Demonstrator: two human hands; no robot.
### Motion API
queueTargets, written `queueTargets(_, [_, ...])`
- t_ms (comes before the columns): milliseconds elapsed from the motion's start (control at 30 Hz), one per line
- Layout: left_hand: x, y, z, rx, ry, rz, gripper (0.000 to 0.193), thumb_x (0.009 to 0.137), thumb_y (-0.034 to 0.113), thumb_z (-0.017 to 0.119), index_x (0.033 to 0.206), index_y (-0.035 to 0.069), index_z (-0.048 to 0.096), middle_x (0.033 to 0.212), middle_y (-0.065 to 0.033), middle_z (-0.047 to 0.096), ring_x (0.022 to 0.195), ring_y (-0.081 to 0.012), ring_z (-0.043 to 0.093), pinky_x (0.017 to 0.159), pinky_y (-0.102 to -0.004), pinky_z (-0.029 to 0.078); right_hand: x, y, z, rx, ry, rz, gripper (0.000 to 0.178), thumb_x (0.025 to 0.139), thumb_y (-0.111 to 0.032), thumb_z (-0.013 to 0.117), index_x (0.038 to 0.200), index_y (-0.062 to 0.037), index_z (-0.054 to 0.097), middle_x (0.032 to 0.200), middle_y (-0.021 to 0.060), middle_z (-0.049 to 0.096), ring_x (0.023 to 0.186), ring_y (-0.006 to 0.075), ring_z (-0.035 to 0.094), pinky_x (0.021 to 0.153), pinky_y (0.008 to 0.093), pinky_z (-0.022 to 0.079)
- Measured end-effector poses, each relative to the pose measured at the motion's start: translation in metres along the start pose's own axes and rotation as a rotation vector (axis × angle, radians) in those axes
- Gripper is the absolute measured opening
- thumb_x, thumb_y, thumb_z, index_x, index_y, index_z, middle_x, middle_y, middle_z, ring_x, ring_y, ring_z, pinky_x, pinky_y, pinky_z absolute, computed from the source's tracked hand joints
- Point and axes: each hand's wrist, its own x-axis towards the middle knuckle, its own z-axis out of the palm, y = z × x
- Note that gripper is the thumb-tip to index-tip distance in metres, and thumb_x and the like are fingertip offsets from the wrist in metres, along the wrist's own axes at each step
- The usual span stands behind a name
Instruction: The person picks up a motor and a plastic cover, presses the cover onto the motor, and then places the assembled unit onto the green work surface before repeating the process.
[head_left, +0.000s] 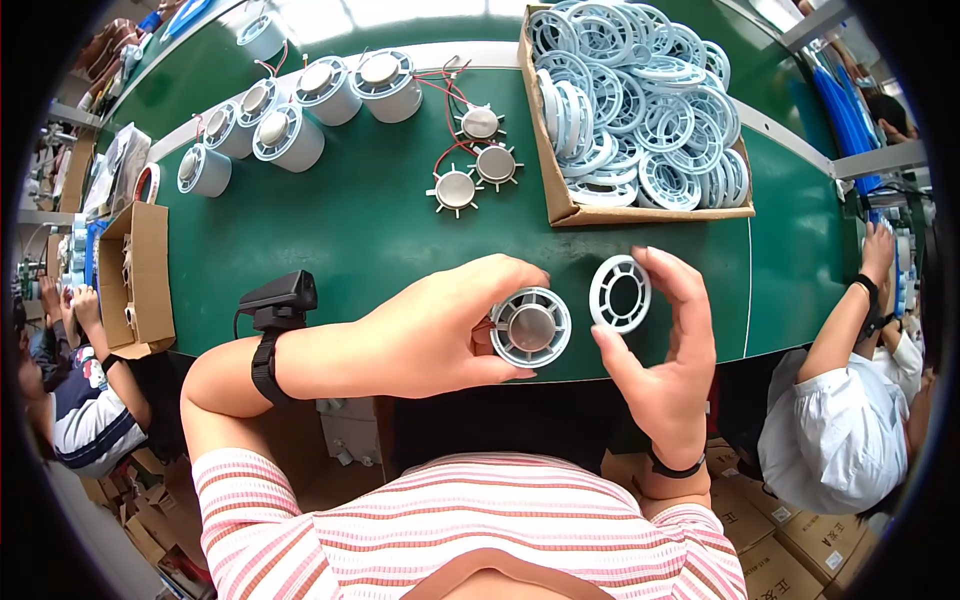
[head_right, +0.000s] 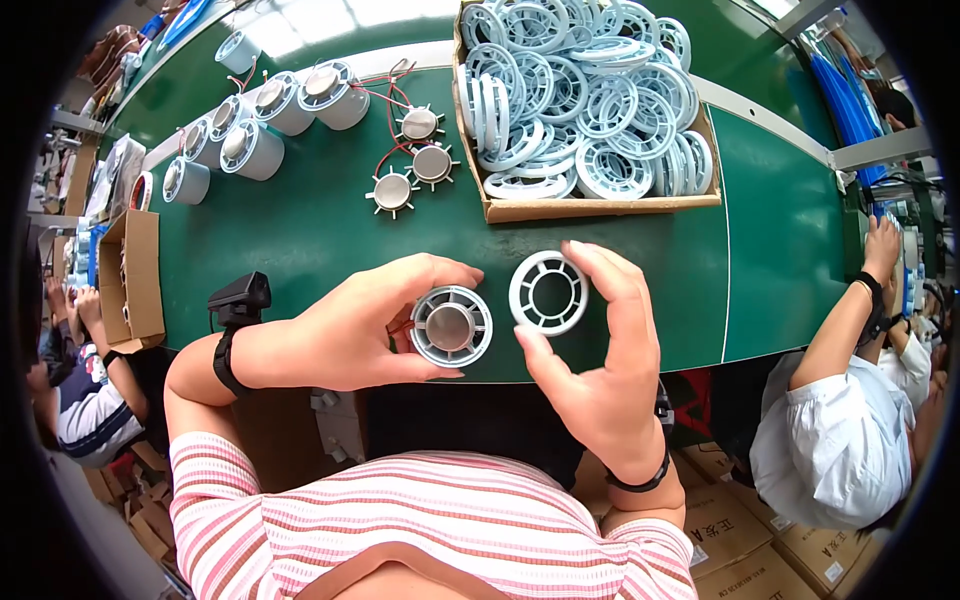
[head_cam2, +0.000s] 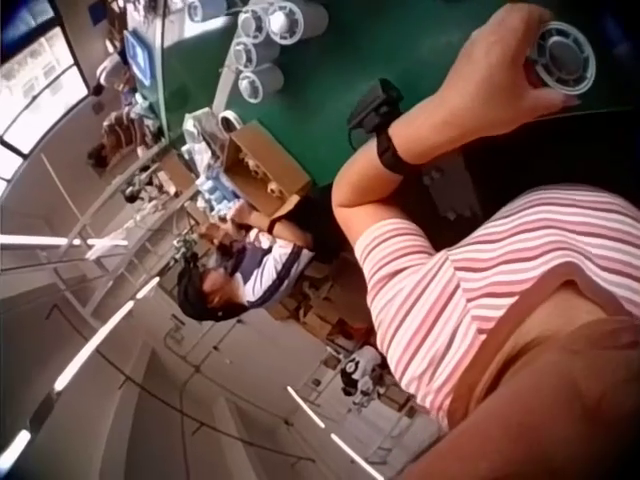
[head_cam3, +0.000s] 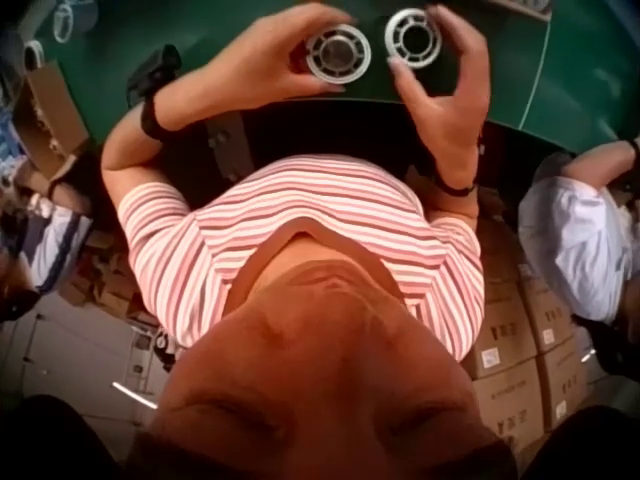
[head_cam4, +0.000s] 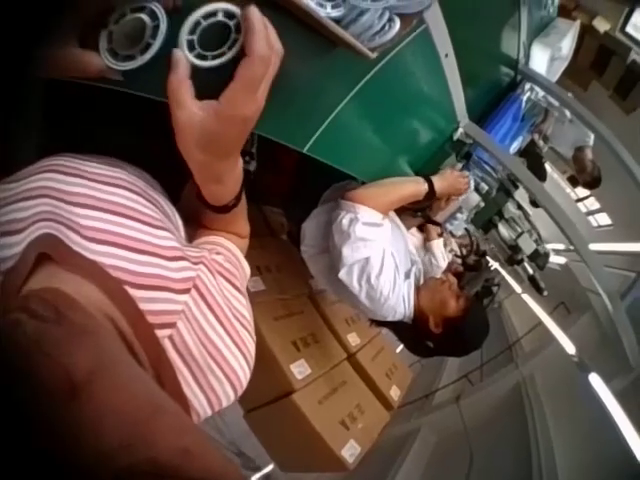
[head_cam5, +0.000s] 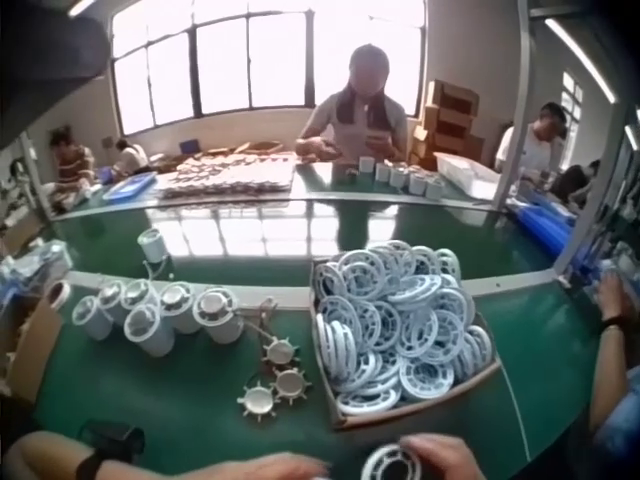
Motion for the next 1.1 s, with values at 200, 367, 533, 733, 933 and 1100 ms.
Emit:
queueTargets(200, [0.006,-0.012,0.012,-0.339,-0.026,0.006,0.07,0.088,0.005,0.083,0.149,0.005,0.048,0.139,-0.0069,0.057,0.116,-0.0122,0.063,0.089,-0.0285,0.06,0.008,-0.022,0.007,0.134,-0.235,-0.199,0.074,0.073,0.006,0.082,0.141,0.0,0.054,0.133,0.0186,0.066,0.122,0.0328,0.064,0.107,0.0422,0.05])
queueTargets(367, [0.009,-0.02,0.015,-0.449,-0.049,0.051,0.067,0.09,0.005,0.08,0.148,0.006,0.049,0.137,-0.0069,0.057,0.116,-0.0138,0.064,0.094,-0.0297,0.059,0.015,-0.019,0.013,0.13,-0.293,-0.247,0.075,0.071,0.006,0.082,0.14,-0.0005,0.055,0.132,0.0168,0.068,0.123,0.0337,0.064,0.106,0.0428,0.051])
queueTargets(533, [0.011,-0.018,0.006,-0.445,-0.14,0.053,0.068,0.09,0.006,0.081,0.149,0.006,0.048,0.141,-0.0067,0.055,0.122,-0.0141,0.062,0.1,-0.0319,0.057,0.023,-0.017,0.01,0.164,-0.374,-0.247,0.075,0.07,0.006,0.082,0.14,-0.0007,0.055,0.133,0.016,0.068,0.123,0.0343,0.064,0.106,0.0436,0.05])
queueTargets(733, [0.016,-0.022,0.0,-0.303,-0.191,0.117,0.065,0.09,0.007,0.082,0.147,0.006,0.051,0.141,-0.0067,0.056,0.126,-0.0163,0.06,0.103,-0.0346,0.056,0.027,-0.015,0.006,0.196,-0.448,-0.235,0.073,0.071,0.005,0.081,0.139,-0.0019,0.056,0.135,0.0148,0.068,0.125,0.0339,0.064,0.109,0.045,0.048])
queueTargets(933, [0.017,-0.019,-0.003,-0.344,-0.254,0.071,0.064,0.089,0.007,0.083,0.145,0.007,0.053,0.14,-0.0064,0.057,0.127,-0.0174,0.06,0.103,-0.0347,0.056,0.029,-0.014,-0.001,0.166,-0.516,-0.187,0.068,0.073,0.003,0.082,0.136,-0.0079,0.058,0.136,0.0106,0.069,0.127,0.0314,0.064,0.112,0.0536,0.044])
queueTargets(1100, [0.015,-0.018,-0.005,-0.327,-0.26,0.033,0.061,0.09,0.004,0.082,0.144,0.005,0.053,0.139,-0.0059,0.056,0.126,-0.0185,0.06,0.103,-0.0346,0.057,0.032,-0.011,-0.004,0.191,-0.571,-0.187,0.066,0.073,0.0,0.084,0.133,-0.0107,0.058,0.136,0.0085,0.069,0.128,0.0293,0.064,0.115,0.0589,0.04])
